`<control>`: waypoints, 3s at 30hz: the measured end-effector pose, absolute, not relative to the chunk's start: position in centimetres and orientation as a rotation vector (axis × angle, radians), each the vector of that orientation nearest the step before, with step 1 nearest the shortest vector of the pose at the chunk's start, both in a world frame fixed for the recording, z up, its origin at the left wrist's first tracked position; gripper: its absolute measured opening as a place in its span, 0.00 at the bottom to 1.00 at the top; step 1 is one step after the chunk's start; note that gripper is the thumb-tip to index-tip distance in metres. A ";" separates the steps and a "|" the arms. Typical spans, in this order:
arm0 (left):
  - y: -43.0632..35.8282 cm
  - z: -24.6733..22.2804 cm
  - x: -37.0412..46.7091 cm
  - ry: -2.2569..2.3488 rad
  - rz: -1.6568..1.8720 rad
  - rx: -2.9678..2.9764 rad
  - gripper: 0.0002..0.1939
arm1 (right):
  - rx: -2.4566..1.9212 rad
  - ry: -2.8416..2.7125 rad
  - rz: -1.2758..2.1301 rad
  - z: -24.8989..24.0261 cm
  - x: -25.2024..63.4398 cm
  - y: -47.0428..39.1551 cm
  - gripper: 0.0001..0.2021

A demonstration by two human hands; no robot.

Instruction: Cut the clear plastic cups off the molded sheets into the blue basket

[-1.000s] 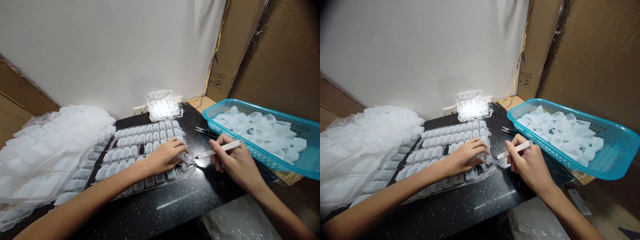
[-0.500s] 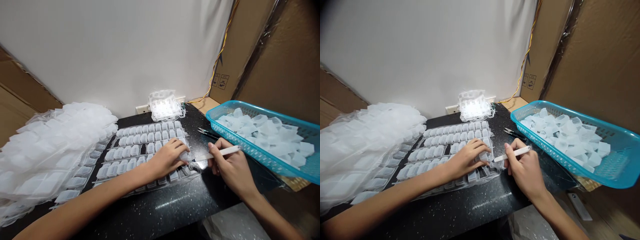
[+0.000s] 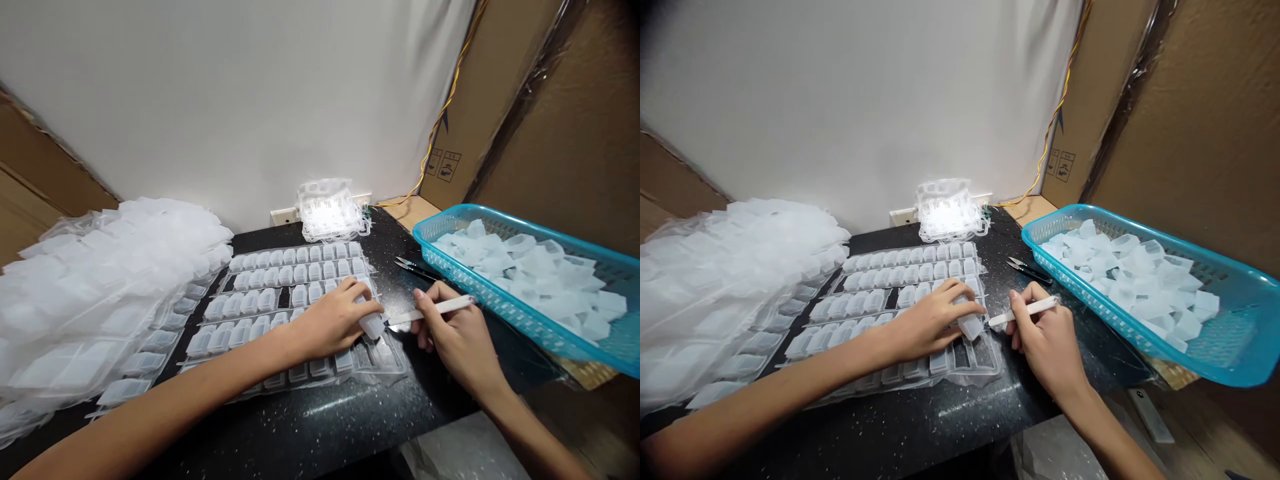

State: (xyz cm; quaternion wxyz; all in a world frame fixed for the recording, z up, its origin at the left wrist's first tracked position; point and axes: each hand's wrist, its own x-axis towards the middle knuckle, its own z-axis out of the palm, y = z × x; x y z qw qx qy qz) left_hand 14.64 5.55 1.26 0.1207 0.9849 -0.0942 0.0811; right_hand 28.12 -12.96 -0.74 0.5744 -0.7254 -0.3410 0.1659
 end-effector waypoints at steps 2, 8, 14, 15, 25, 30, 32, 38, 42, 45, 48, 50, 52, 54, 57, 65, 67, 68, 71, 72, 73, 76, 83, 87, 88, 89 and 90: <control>5.6 1.4 14.6 -0.304 0.214 2.915 0.17 | -1.695 -0.793 0.398 -1.0 28.1 -12.6 0.21; 5.1 1.3 15.1 -0.330 0.165 3.044 0.16 | -1.869 -0.978 0.240 -0.8 28.1 -12.6 0.19; 6.3 0.8 15.8 0.021 0.271 2.313 0.10 | -2.047 -1.162 0.111 -1.1 28.6 -13.3 0.18; 6.6 1.0 15.9 0.146 0.310 2.065 0.07 | -2.057 -1.177 0.120 -1.3 28.7 -13.4 0.18; 7.7 4.1 16.4 0.555 0.663 0.762 0.11 | -2.085 -1.210 0.074 -1.4 29.0 -13.7 0.16; 10.8 7.3 14.9 0.489 0.914 0.665 0.08 | -1.986 -1.158 0.137 -0.7 28.8 -14.2 0.19; 10.4 7.2 14.0 0.544 0.827 0.743 0.07 | -1.868 -1.131 0.238 -0.2 28.7 -14.1 0.20; 6.1 3.3 12.6 0.508 0.352 0.806 0.03 | -1.477 -1.156 0.210 1.1 27.7 -11.7 0.13; 5.3 1.6 12.8 0.412 0.297 0.796 0.03 | -1.507 -1.445 0.034 1.5 26.2 -9.5 0.07; 5.5 1.0 12.9 0.354 0.288 0.785 0.04 | -1.516 -1.533 -0.021 1.3 25.3 -8.5 0.07; 5.7 0.9 12.8 0.341 0.243 0.784 0.06 | -1.553 -1.530 0.028 1.0 25.0 -8.5 0.05; 5.7 0.9 12.8 0.329 0.220 0.801 0.08 | -1.577 -1.485 0.083 0.8 25.2 -8.8 0.05; 5.7 0.9 12.8 0.303 0.210 0.815 0.10 | -1.591 -1.423 0.134 0.8 25.4 -9.1 0.05; 5.7 0.9 12.8 0.292 0.209 0.818 0.10 | -1.600 -1.366 0.179 0.7 25.7 -9.3 0.06; 5.8 0.9 12.7 0.290 0.189 0.819 0.09 | -1.607 -1.294 0.176 0.7 25.8 -9.4 0.08; 5.8 1.1 12.3 0.220 0.163 0.854 0.14 | -1.660 -1.255 0.085 0.2 25.6 -9.3 0.09; 5.7 1.0 12.3 0.215 0.165 0.838 0.13 | -1.664 -1.271 0.075 0.2 25.6 -9.3 0.08; 5.7 0.9 12.4 0.214 0.169 0.829 0.13 | -1.664 -1.273 0.070 0.2 25.6 -9.3 0.08; 5.7 0.7 12.4 0.204 0.185 0.805 0.13 | -1.653 -1.274 0.072 0.2 25.5 -9.3 0.09; 5.8 0.6 12.4 0.202 0.190 0.795 0.12 | -1.647 -1.273 0.074 0.2 25.5 -9.3 0.09; 5.8 0.5 12.4 0.203 0.195 0.783 0.11 | -1.641 -1.273 0.076 0.2 25.5 -9.3 0.09; 5.9 0.4 12.4 0.206 0.206 0.760 0.11 | -1.638 -1.271 0.069 0.1 25.5 -9.4 0.09; 5.8 0.3 12.5 0.222 0.204 0.764 0.15 | -1.657 -1.273 0.051 0.2 25.6 -9.6 0.08; 5.8 0.4 12.5 0.230 0.212 0.728 0.16 | -1.703 -1.248 0.060 0.1 25.7 -9.6 0.06; 5.8 0.4 12.5 0.228 0.213 0.721 0.16 | -1.715 -1.246 0.072 0.1 25.7 -9.6 0.06; 5.8 0.4 12.4 0.225 0.213 0.716 0.16 | -1.725 -1.246 0.083 0.1 25.7 -9.6 0.06; 5.8 0.5 12.4 0.224 0.212 0.713 0.16 | -1.732 -1.247 0.092 0.1 25.7 -9.7 0.06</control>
